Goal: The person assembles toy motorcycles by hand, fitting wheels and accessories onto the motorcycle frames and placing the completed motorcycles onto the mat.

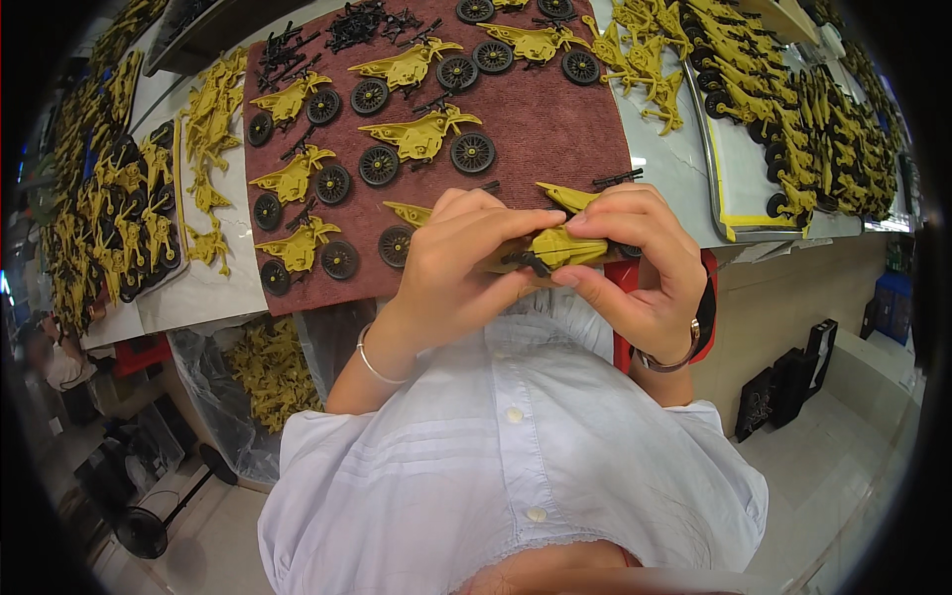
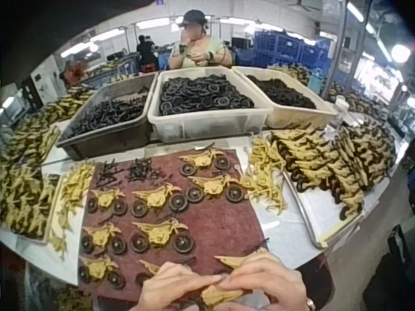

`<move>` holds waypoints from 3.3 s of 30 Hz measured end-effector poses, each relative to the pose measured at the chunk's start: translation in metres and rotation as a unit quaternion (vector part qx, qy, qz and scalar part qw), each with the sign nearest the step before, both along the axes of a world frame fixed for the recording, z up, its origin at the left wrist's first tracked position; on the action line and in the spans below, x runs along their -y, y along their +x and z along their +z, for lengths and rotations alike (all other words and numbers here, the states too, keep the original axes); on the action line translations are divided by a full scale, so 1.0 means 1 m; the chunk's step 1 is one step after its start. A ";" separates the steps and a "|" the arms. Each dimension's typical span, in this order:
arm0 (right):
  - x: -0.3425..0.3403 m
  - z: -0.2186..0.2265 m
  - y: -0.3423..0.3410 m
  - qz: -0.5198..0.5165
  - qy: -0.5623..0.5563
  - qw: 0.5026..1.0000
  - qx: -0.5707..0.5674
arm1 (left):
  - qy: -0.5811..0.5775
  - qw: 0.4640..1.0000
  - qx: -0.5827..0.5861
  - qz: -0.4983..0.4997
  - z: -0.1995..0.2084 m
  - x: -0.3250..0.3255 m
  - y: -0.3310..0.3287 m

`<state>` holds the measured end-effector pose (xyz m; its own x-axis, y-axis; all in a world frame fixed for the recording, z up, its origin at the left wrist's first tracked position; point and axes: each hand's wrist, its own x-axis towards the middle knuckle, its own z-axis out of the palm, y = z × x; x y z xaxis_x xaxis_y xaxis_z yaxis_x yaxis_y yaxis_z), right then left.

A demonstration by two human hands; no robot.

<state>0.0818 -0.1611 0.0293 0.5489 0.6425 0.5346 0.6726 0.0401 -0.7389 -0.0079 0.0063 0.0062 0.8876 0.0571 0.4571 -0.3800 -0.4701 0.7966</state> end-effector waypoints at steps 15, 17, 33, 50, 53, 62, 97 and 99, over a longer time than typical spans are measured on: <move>-0.009 0.003 -0.003 -0.015 -0.019 0.999 -0.039 | -0.174 0.984 -0.048 -0.002 -0.007 0.011 0.005; -0.016 0.013 -0.012 -0.122 0.120 0.971 -0.167 | -0.348 0.932 -0.097 -0.030 -0.002 0.011 0.003; -0.011 -0.012 -0.028 -0.073 0.065 0.969 -0.225 | -0.426 0.902 0.016 -0.072 -0.011 0.015 -0.001; 0.029 -0.063 0.098 -0.353 -0.206 0.903 0.130 | 0.003 0.971 -0.225 -0.080 0.012 -0.033 0.115; 0.027 -0.064 0.097 -0.393 -0.287 0.848 0.209 | 0.071 0.973 -0.184 -0.117 -0.007 -0.027 0.140; 0.034 -0.053 0.075 -0.465 -0.309 0.826 0.079 | 0.458 0.882 -0.019 0.112 -0.016 -0.072 0.161; 0.027 0.024 0.038 -0.254 0.003 0.964 0.076 | -0.542 0.797 -0.266 -0.026 0.028 -0.051 0.071; 0.011 0.036 0.033 -0.192 -0.022 0.974 0.121 | -0.547 0.784 -0.292 -0.030 0.026 -0.044 0.053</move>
